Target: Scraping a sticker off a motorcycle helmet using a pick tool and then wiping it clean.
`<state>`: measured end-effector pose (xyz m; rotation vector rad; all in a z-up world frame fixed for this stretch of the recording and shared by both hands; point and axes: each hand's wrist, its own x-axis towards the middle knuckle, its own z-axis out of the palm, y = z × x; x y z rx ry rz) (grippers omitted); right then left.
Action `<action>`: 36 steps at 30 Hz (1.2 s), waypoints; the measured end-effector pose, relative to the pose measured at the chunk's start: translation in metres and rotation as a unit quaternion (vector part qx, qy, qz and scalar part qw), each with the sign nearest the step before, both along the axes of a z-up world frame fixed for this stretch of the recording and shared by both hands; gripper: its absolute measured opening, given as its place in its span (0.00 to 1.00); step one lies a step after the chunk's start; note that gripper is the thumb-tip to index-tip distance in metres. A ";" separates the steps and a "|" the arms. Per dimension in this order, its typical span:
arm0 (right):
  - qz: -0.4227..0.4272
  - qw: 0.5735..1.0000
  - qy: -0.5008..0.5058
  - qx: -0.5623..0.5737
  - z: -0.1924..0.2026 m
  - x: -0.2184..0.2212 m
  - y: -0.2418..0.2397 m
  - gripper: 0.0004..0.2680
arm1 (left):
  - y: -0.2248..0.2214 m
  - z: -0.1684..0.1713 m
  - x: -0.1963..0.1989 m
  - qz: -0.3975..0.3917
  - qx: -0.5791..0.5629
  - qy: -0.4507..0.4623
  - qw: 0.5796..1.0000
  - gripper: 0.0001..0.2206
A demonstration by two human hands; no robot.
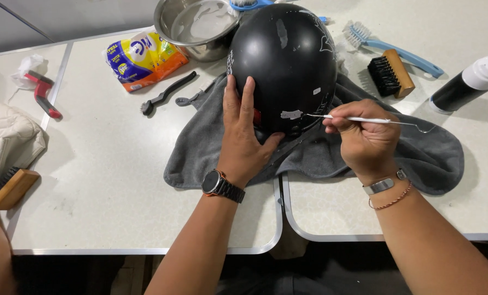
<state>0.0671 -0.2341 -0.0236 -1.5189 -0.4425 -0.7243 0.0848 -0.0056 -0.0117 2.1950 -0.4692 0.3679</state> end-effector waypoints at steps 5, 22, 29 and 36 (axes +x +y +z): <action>0.020 0.999 0.043 0.017 0.007 -0.005 0.002 0.05 | 0.000 -0.001 -0.001 -0.006 -0.010 -0.003 1.000 0.55; 0.045 0.994 0.057 -0.080 0.018 -0.014 0.008 0.03 | 0.004 -0.008 0.001 -0.013 -0.017 -0.006 1.000 0.55; 0.009 0.986 0.067 -0.154 0.027 -0.021 0.009 0.03 | 0.006 -0.008 0.000 -0.037 -0.013 -0.027 0.999 0.53; 0.012 0.978 0.067 -0.199 0.029 -0.022 0.010 0.03 | 0.008 -0.012 0.000 -0.037 -0.010 -0.024 0.999 0.53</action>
